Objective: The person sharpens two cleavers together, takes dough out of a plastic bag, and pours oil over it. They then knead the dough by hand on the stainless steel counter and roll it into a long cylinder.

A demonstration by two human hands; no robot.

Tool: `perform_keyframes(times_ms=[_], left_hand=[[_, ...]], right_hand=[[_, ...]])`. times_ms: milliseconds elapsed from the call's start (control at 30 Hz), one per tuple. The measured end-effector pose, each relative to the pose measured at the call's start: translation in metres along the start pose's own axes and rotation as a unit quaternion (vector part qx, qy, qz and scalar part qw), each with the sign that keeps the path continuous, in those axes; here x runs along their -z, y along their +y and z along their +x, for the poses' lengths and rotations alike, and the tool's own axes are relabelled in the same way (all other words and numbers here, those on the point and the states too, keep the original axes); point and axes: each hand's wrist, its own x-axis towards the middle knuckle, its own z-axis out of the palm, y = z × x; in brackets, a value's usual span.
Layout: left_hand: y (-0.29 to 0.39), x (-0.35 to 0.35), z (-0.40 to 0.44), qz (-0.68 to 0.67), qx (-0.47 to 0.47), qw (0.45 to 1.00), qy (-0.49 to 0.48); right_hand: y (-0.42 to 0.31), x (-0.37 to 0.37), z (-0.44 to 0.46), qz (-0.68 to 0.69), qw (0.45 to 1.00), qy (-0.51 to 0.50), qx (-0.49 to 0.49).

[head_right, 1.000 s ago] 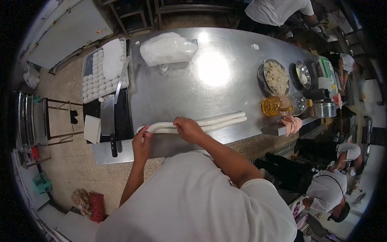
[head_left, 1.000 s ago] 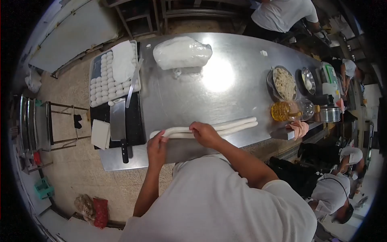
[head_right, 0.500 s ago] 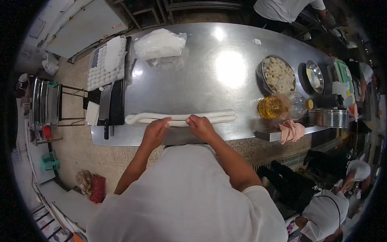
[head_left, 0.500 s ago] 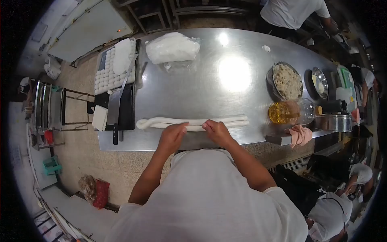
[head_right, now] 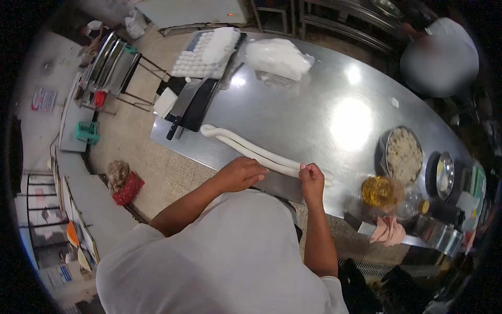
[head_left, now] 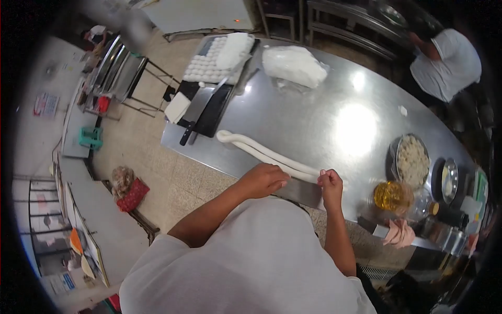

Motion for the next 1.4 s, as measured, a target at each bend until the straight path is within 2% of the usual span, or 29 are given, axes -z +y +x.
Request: perform_keyframes(times_ms=[167, 300, 367, 500, 567, 700, 767, 833, 967, 1000, 1133, 1300, 1400], left_hand=[[-0.011, 0.018, -0.024, 0.011, 0.063, 0.998, 0.021], [-0.031, 0.033, -0.042, -0.026, 0.055, 0.996, 0.071], [-0.048, 0.047, -0.050, -0.028, 0.093, 0.995, 0.020], [-0.097, 0.098, -0.067, -0.037, 0.110, 0.993, 0.007], [-0.133, 0.124, -0.079, -0.043, 0.096, 0.990, 0.095], [-0.193, 0.182, -0.094, -0.093, 0.124, 0.980, 0.125], [-0.214, 0.206, -0.094, -0.145, 0.205, 0.957, 0.148], [-0.231, 0.227, -0.089, -0.129, 0.190, 0.961, 0.156], [-0.254, 0.251, -0.071, -0.116, 0.153, 0.958, 0.213], [-0.259, 0.254, -0.067, -0.119, 0.129, 0.953, 0.246], [-0.269, 0.267, -0.060, -0.131, 0.138, 0.952, 0.241], [-0.319, 0.282, -0.055, -0.147, 0.161, 0.929, 0.298], [-0.360, 0.300, -0.045, -0.171, 0.185, 0.911, 0.326]], right_hand=[[-0.017, -0.034, 0.020, 0.046, 0.998, -0.041, -0.010], [-0.028, -0.077, 0.032, 0.061, 0.995, -0.075, -0.039], [-0.030, -0.099, 0.038, 0.044, 0.994, -0.089, -0.053], [-0.026, -0.161, 0.047, 0.057, 0.994, -0.057, -0.080], [-0.022, -0.197, 0.053, 0.072, 0.992, -0.039, -0.098], [-0.029, -0.269, 0.081, 0.051, 0.992, -0.054, -0.099], [-0.045, -0.306, 0.104, 0.040, 0.995, -0.042, -0.081], [-0.052, -0.339, 0.133, 0.128, 0.989, -0.005, -0.069], [-0.068, -0.387, 0.190, 0.134, 0.988, 0.032, -0.075], [-0.072, -0.397, 0.203, 0.116, 0.987, 0.044, -0.097], [-0.088, -0.426, 0.219, 0.045, 0.985, 0.098, -0.137], [-0.080, -0.434, 0.228, 0.052, 0.980, 0.135, -0.136], [-0.071, -0.432, 0.230, 0.110, 0.978, 0.112, -0.139]])
